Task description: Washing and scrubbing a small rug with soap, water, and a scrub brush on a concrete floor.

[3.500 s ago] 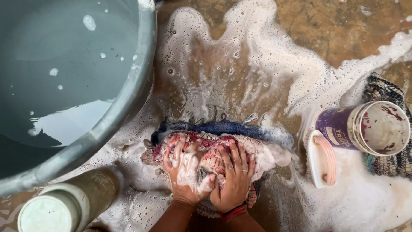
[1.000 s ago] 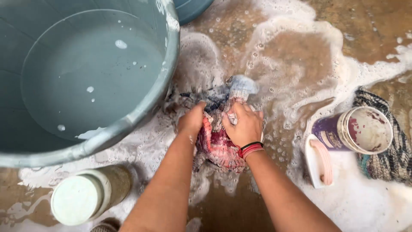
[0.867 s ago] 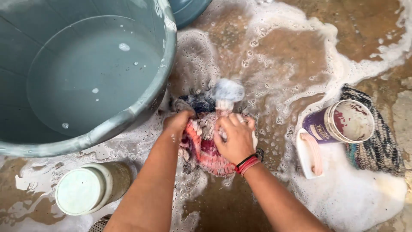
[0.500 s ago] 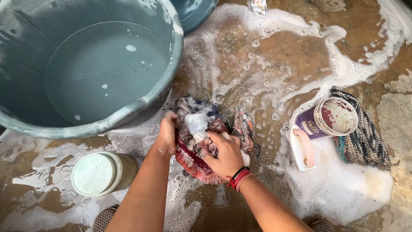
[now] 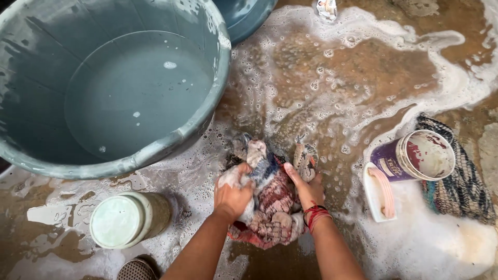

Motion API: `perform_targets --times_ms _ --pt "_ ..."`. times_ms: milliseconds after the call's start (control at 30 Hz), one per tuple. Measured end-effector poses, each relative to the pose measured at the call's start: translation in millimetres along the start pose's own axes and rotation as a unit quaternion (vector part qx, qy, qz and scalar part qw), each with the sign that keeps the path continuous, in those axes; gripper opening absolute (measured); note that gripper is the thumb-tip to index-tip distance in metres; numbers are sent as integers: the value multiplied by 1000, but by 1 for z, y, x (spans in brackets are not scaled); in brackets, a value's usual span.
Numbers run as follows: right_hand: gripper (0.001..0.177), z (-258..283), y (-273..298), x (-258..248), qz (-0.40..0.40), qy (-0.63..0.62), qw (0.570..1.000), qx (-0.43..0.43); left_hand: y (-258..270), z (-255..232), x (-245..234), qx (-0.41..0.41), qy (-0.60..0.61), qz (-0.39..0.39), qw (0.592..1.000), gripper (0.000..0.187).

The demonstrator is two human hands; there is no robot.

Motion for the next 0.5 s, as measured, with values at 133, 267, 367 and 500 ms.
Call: perform_targets --times_ms 133,267,367,500 --pt "91 27 11 62 196 -16 970 -145 -29 -11 9 127 -25 -24 991 79" --pt "66 42 30 48 104 -50 977 -178 -33 -56 11 -60 -124 188 972 67" --pt "57 53 26 38 24 -71 987 -141 -63 -9 55 61 -207 58 975 61" --pt "59 54 6 65 -103 21 948 -300 -81 17 85 -68 -325 262 906 62"
Point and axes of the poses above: each hand's wrist, its own y-axis away from the middle knuckle, its own x-axis out of the palm, z = x × y, the point moved 10 cm from there along -y, towards the middle knuckle, and after that the axes turned 2 degrees about x, right-handed, at the moved point
